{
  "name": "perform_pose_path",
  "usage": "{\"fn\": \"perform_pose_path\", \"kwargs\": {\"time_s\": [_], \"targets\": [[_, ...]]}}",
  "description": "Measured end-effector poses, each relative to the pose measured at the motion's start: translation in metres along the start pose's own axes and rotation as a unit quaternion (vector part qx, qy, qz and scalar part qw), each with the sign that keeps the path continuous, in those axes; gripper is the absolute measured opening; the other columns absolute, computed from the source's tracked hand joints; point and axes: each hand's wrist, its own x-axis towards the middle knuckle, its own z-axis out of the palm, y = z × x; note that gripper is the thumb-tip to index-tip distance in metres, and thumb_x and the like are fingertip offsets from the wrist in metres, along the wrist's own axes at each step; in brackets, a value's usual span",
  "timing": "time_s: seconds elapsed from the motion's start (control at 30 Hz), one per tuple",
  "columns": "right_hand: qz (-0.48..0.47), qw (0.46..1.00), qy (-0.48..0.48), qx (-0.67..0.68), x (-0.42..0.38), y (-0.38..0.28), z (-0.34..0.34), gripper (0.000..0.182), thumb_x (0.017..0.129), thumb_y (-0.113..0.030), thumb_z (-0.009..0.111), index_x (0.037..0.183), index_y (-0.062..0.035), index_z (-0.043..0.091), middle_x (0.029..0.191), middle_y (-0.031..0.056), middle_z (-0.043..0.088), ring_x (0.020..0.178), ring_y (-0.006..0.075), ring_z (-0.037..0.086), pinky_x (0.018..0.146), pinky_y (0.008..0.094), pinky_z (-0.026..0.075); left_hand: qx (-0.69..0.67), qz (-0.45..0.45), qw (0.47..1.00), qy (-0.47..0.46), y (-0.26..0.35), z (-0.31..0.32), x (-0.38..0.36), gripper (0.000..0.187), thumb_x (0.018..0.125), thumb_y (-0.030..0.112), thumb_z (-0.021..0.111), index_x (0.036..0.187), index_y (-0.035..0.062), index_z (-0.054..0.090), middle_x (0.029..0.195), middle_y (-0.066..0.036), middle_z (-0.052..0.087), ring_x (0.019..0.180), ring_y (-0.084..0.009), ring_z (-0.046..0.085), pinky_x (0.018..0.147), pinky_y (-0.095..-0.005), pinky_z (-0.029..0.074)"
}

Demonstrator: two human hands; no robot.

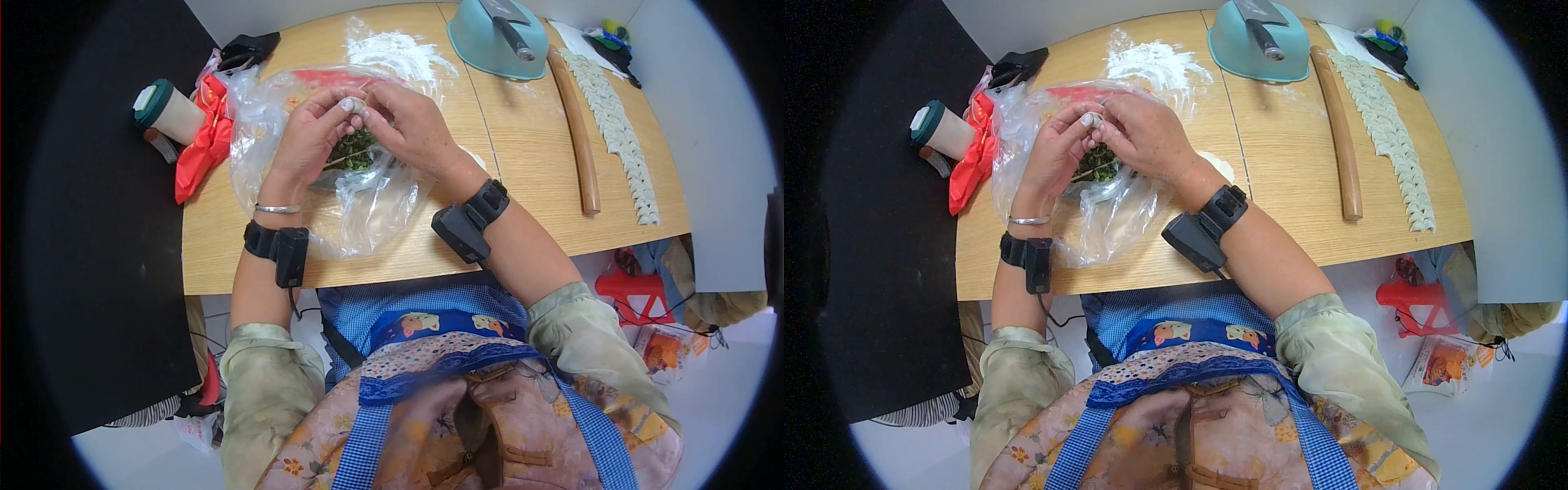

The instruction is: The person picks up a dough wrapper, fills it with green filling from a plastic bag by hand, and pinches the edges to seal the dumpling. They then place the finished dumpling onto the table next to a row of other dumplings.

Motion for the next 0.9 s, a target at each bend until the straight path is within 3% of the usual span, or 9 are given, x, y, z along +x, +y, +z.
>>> {"fn": "perform_pose_path", "kwargs": {"time_s": [0.27,0.57,0.9], "targets": [[-0.056,0.998,0.02,-0.003,0.001,0.008,0.006,0.011,0.086,-0.014,0.055,0.087,-0.0031,0.056,0.082,0.0155,0.059,0.082,0.0377,0.056,0.071,0.0447,0.046,-0.004,0.002,1.0,0.0,-0.001,0.001,0.0,0.018,0.093,0.008,0.057,0.109,0.0013,0.06,0.095,-0.002,0.062,0.082,-0.0073,0.057,0.073,-0.0194,0.049],[0.017,0.997,-0.043,-0.058,0.0,-0.005,-0.006,0.019,0.088,-0.022,0.055,0.086,-0.0041,0.056,0.083,0.014,0.06,0.081,0.0354,0.057,0.069,0.0439,0.047,0.005,0.011,1.0,0.001,-0.001,-0.001,0.001,0.016,0.093,0.009,0.058,0.107,0.0019,0.06,0.095,-0.001,0.061,0.082,-0.0071,0.057,0.074,-0.0194,0.049],[-0.058,0.997,-0.003,-0.051,0.001,0.005,0.002,0.013,0.087,-0.017,0.056,0.087,-0.0042,0.056,0.084,0.0149,0.061,0.081,0.0366,0.058,0.074,0.0444,0.047,0.074,0.003,0.997,-0.002,-0.002,-0.002,0.0,0.018,0.092,0.007,0.057,0.109,0.0028,0.059,0.095,-0.001,0.061,0.083,-0.007,0.057,0.074,-0.0194,0.048]]}}
